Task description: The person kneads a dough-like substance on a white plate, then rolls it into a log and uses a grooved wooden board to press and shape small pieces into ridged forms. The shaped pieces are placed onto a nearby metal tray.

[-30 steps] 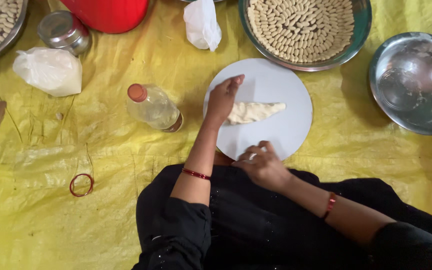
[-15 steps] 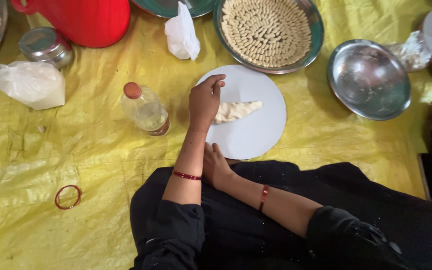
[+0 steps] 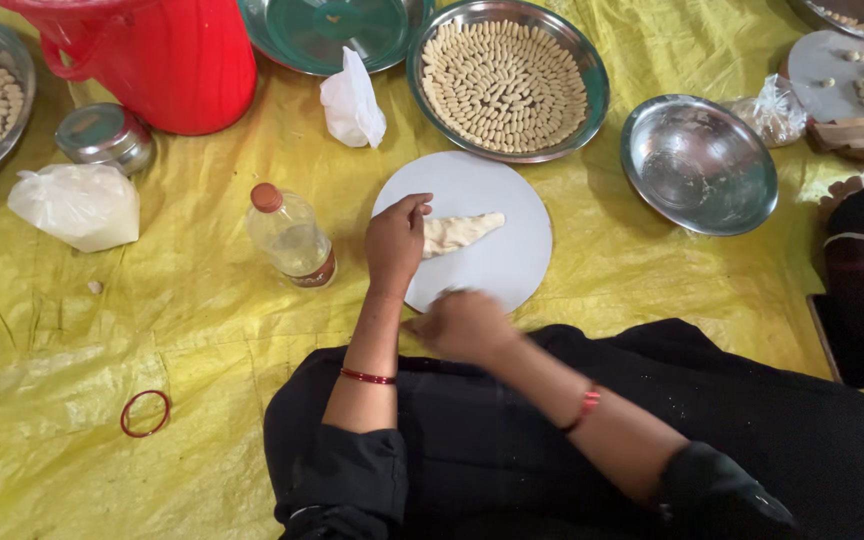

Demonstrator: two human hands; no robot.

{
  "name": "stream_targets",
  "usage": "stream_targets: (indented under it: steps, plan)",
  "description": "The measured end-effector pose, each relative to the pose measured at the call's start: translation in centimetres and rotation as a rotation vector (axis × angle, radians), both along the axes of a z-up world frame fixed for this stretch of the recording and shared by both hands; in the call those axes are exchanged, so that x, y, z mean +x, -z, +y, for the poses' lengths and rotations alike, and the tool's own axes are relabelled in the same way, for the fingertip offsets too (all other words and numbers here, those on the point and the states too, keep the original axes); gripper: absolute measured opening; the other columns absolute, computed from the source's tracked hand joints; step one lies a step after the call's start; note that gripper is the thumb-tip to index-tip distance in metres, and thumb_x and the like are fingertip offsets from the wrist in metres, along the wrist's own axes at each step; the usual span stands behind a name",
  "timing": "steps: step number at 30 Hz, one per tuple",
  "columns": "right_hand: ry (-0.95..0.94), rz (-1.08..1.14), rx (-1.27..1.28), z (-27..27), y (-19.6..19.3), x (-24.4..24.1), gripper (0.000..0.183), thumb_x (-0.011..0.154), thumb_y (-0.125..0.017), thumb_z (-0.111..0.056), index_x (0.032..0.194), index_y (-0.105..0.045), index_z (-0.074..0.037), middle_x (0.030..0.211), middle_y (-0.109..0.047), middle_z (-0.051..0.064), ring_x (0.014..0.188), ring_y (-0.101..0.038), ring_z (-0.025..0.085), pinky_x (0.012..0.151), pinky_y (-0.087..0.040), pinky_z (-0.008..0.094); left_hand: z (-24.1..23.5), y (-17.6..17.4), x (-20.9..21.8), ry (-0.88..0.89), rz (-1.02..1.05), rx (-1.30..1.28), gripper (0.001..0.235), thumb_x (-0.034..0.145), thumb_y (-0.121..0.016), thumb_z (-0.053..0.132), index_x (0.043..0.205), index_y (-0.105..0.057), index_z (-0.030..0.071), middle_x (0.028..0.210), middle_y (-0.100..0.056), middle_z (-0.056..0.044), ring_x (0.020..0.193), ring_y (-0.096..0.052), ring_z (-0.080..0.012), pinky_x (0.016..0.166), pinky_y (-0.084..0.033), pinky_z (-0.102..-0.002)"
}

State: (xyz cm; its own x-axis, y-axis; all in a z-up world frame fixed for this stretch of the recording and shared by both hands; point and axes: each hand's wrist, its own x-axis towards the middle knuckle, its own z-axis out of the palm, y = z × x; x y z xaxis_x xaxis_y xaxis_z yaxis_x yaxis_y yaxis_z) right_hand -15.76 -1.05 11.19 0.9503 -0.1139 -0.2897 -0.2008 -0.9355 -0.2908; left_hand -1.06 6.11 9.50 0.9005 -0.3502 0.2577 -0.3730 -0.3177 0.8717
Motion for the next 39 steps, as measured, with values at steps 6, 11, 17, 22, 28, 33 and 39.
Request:
stream_targets:
  steps: [6, 11, 17, 22, 28, 33, 39]
  plan:
    - [0.353, -0.017, -0.232, -15.7, -8.6, -2.8, 0.036, 0.07, -0.08, -0.043, 0.091, -0.082, -0.014, 0.087, -0.077, 0.013, 0.081, -0.075, 0.031, 0.075, -0.06, 0.042, -0.7, 0.8, 0.1, -0.061, -0.236, 0.105, 0.022, 0.095, -0.063, 0.005, 0.111, -0.076, 0.012, 0.104, -0.076, -0.009, 0.102, -0.069, -0.0298, 0.09, -0.054, -0.042]
    - [0.691, -0.191, -0.37, -23.3, -8.2, -2.8, 0.042, 0.067, -0.083, -0.043, 0.094, -0.082, -0.011, 0.087, -0.075, 0.016, 0.081, -0.075, 0.035, 0.073, -0.06, 0.045, -3.5, 3.3, -0.3, 0.085, -0.463, 0.135, 0.027, 0.088, -0.066, 0.005, 0.114, -0.073, 0.008, 0.114, -0.072, -0.013, 0.12, -0.061, -0.0364, 0.105, -0.049, -0.047]
    - [0.789, -0.415, -0.22, -24.1, -5.4, 0.9, 0.029, 0.086, -0.073, -0.039, 0.096, -0.084, -0.014, 0.09, -0.077, 0.018, 0.086, -0.074, 0.036, 0.085, -0.059, 0.044, -6.3, 6.1, -3.0, 0.19, -0.624, 0.373, 0.052, 0.079, -0.071, 0.014, 0.13, -0.066, 0.003, 0.125, -0.065, -0.018, 0.127, -0.053, -0.0381, 0.112, -0.034, -0.056]
    - [0.624, -0.931, -0.337, -23.1, -6.6, 1.6, 0.02, 0.094, -0.069, -0.021, 0.109, -0.079, -0.013, 0.103, -0.077, 0.015, 0.094, -0.072, 0.038, 0.081, -0.055, 0.05, -7.3, 7.2, -3.0, 0.159, -0.575, 0.501, 0.055, 0.084, -0.074, 0.022, 0.134, -0.064, 0.001, 0.111, -0.065, -0.015, 0.11, -0.059, -0.0334, 0.108, -0.036, -0.056]
    - [0.697, -1.006, 0.0, -22.7, -5.7, 0.8, 0.02, 0.102, -0.072, -0.022, 0.114, -0.075, -0.006, 0.095, -0.076, 0.015, 0.083, -0.074, 0.027, 0.074, -0.057, 0.043, -8.8, 7.6, -0.7, 0.076, -0.2, 0.338, 0.038, 0.088, -0.074, 0.027, 0.119, -0.067, 0.006, 0.107, -0.07, -0.013, 0.103, -0.065, -0.0308, 0.096, -0.047, -0.048]
    - [0.921, -0.895, 0.676, -25.0, -1.8, 0.8, 0.025, 0.103, -0.064, -0.017, 0.122, -0.068, -0.001, 0.091, -0.071, 0.006, 0.067, -0.068, 0.02, 0.053, -0.056, 0.033, -6.5, 7.1, 3.7, -0.068, 0.116, -0.198, 0.04, 0.107, -0.061, 0.033, 0.128, -0.061, -0.001, 0.112, -0.072, -0.019, 0.1, -0.069, -0.0313, 0.087, -0.053, -0.04]
    - [0.997, -0.707, 1.117, -26.5, 4.3, 1.5, 0.045, 0.095, -0.058, 0.001, 0.137, -0.043, -0.002, 0.088, -0.067, 0.015, 0.062, -0.071, 0.023, 0.056, -0.064, 0.036, -3.7, 6.0, 5.4, 0.034, 0.672, -0.8, 0.037, 0.103, -0.051, 0.032, 0.126, -0.058, 0.004, 0.104, -0.075, -0.009, 0.088, -0.069, -0.015, 0.077, -0.055, -0.03]
